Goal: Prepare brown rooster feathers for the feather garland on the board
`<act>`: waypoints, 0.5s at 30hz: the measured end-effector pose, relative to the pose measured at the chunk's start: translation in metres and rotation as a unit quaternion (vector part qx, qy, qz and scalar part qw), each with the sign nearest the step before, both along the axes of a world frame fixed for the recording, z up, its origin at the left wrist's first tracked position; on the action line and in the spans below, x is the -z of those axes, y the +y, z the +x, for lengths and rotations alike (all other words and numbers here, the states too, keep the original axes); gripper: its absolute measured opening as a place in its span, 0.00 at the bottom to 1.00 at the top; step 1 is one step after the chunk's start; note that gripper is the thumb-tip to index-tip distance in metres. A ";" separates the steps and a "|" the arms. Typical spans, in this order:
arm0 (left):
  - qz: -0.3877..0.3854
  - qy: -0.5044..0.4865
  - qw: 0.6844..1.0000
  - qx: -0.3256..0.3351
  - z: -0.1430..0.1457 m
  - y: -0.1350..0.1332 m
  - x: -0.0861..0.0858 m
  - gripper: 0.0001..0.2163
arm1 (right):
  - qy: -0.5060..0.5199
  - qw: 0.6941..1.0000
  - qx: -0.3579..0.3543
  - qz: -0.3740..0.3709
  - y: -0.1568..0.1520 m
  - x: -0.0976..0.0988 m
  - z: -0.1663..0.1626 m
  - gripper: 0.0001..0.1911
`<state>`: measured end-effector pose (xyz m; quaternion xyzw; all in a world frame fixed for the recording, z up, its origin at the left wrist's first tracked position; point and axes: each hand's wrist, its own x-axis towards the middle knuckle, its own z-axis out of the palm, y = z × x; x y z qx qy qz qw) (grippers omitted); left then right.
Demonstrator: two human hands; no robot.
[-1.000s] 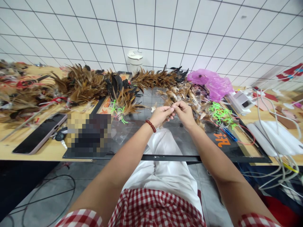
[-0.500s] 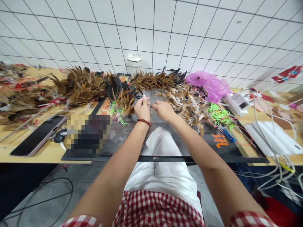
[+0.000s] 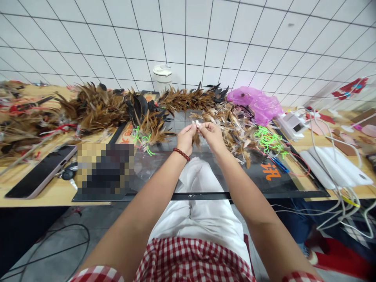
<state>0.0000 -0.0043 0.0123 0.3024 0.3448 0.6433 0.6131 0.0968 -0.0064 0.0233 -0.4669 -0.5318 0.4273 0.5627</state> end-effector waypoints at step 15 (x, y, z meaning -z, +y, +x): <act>0.001 0.053 0.997 0.056 -0.002 -0.007 -0.005 0.11 | -0.178 0.973 0.047 0.136 -0.003 -0.005 0.021 0.13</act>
